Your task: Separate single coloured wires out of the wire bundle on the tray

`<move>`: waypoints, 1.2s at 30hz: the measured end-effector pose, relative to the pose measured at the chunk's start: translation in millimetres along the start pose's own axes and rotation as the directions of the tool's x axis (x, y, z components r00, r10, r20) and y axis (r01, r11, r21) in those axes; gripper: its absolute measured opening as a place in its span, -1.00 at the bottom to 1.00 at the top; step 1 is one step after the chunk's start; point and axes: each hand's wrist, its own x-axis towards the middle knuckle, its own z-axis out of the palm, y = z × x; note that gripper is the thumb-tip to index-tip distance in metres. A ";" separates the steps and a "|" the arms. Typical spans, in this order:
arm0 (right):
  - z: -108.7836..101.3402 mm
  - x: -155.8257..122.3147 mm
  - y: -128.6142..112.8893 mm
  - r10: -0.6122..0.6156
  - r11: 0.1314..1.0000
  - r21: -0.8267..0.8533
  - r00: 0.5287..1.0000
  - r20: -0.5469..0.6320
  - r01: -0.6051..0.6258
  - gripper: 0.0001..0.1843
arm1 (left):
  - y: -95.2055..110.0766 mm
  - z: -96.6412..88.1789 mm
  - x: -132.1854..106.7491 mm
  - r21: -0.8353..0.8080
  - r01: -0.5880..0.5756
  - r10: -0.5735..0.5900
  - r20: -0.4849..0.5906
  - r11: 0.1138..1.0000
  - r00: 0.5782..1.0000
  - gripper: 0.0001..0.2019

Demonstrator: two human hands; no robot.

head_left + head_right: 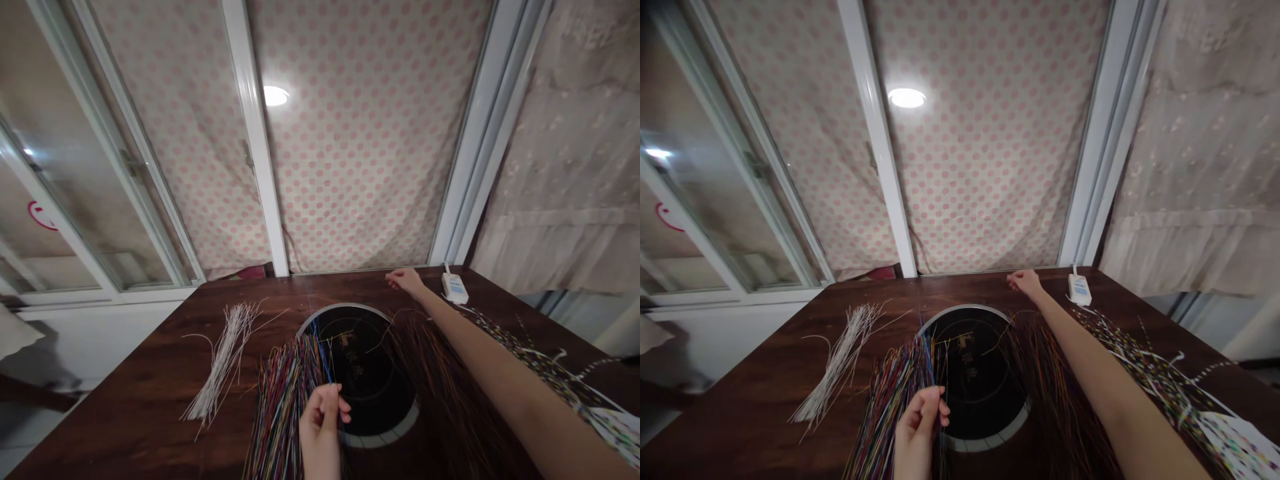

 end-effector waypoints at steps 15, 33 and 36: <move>-112.7 -163.8 -14.1 0.019 0.998 -0.055 0.997 0.080 -0.014 -0.63 | -2.1 3.9 -10.1 -0.006 -0.030 0.030 0.072 1.000 0.997 -0.70; 75.5 -38.8 -24.0 -0.238 0.676 -0.582 0.880 0.410 0.453 -0.77 | 0.9 9.3 -13.3 -0.009 -0.030 0.031 0.070 1.000 0.997 -0.68; 108.4 -9.8 -25.6 -0.167 0.672 -0.603 0.881 0.443 0.430 -0.70 | -0.5 7.1 -8.4 -0.010 -0.028 0.029 0.058 1.000 0.998 -0.64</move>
